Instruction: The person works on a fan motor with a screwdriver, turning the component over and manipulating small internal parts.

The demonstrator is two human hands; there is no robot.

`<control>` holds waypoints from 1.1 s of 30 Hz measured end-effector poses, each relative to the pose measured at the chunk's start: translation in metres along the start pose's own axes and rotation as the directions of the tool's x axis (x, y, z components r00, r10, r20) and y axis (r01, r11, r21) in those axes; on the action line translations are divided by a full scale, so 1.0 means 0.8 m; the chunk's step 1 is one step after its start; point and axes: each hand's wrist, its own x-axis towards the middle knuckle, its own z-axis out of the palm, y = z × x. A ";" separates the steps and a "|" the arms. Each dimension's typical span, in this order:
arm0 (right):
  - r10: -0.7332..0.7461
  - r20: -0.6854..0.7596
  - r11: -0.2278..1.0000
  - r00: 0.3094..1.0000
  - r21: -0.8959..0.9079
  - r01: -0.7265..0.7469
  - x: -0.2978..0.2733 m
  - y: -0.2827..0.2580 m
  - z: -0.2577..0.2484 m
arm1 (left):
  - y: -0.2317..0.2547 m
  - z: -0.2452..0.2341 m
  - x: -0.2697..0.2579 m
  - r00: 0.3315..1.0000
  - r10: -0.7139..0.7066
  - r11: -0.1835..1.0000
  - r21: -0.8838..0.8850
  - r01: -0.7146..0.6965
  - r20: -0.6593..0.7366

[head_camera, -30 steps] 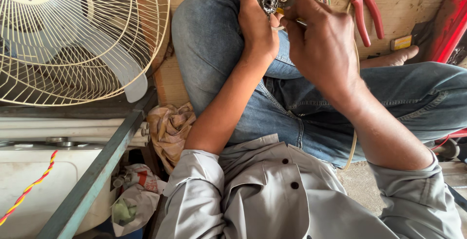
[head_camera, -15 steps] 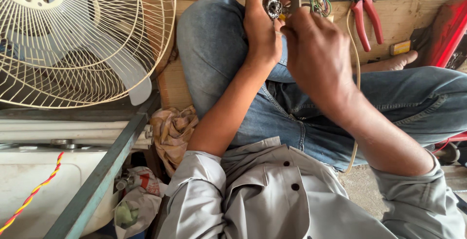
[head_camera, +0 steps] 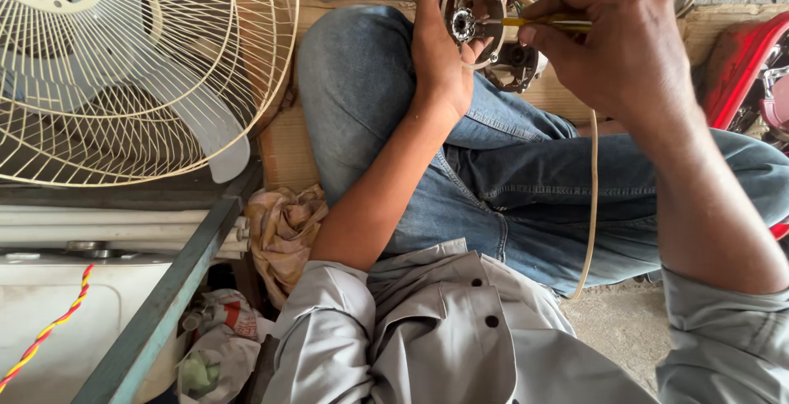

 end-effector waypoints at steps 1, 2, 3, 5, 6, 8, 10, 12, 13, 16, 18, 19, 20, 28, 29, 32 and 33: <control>0.037 0.023 0.999 0.999 -0.016 -0.037 0.003 -0.002 -0.002 | 0.000 0.000 0.001 1.000 -0.008 1.000 0.002 0.008 -0.009; 0.075 0.045 0.997 0.996 -0.033 -0.073 0.006 -0.003 -0.002 | 0.000 0.000 0.001 1.000 -0.002 1.000 -0.003 0.002 0.013; -0.025 0.020 0.998 0.999 -0.057 0.026 0.009 -0.005 -0.001 | 0.000 -0.001 0.001 0.999 0.004 1.000 -0.008 -0.004 0.036; -0.224 -0.018 0.969 0.974 -0.109 0.221 0.017 -0.006 0.001 | -0.001 -0.001 0.002 0.999 -0.002 1.000 -0.014 0.002 0.039; -0.258 -0.024 0.959 0.966 -0.130 0.252 0.020 -0.007 0.003 | -0.001 -0.001 0.003 1.000 -0.014 1.000 -0.015 0.014 0.018; -0.297 -0.019 0.941 0.955 -0.178 0.289 0.025 -0.009 0.007 | -0.002 -0.002 0.004 1.000 -0.028 0.999 -0.018 0.028 -0.004; -0.286 0.011 0.930 0.958 -0.236 0.281 0.032 -0.013 0.006 | -0.001 -0.002 0.005 1.000 -0.029 0.999 -0.022 0.029 -0.003; -0.246 0.073 0.929 0.967 -0.266 0.256 0.041 -0.020 0.006 | 0.000 -0.001 0.003 0.999 -0.039 0.999 0.001 0.039 -0.023; -0.225 0.115 0.932 0.968 -0.263 0.248 0.048 -0.026 0.006 | 0.001 -0.001 0.002 0.999 -0.043 0.999 0.012 0.043 -0.033; -0.344 0.162 0.855 0.925 -0.354 0.380 0.054 -0.049 0.010 | 0.000 0.000 0.001 0.998 0.047 0.999 0.006 -0.048 0.043; -0.396 0.183 0.781 0.900 -0.447 0.435 0.052 -0.063 0.018 | 0.000 -0.002 0.000 0.998 0.004 0.997 -0.080 0.001 0.059; -0.389 0.196 0.754 0.900 -0.494 0.434 0.052 -0.068 0.024 | -0.001 -0.002 0.001 0.997 -0.015 0.992 -0.125 0.024 0.069; -0.382 0.209 0.724 0.900 -0.538 0.432 0.052 -0.070 0.027 | -0.003 -0.002 0.002 0.998 -0.010 0.993 -0.118 0.018 0.065; -0.118 0.054 0.974 0.992 -0.190 0.126 -0.016 -0.036 0.044 | -0.011 -0.009 0.005 0.999 -0.003 0.998 -0.068 0.005 0.038; -0.044 0.013 0.986 0.999 -0.160 0.046 -0.032 -0.037 0.055 | -0.009 -0.008 0.004 1.000 0.011 0.999 -0.041 -0.009 0.028; -0.063 -0.195 0.987 0.979 -0.154 0.033 -0.058 -0.034 0.092 | -0.010 -0.006 -0.003 1.000 0.008 1.000 -0.024 -0.008 0.001; -0.058 -0.215 0.989 0.975 -0.143 0.027 -0.062 -0.032 0.101 | -0.008 -0.005 -0.001 1.000 -0.012 0.998 -0.067 0.012 -0.001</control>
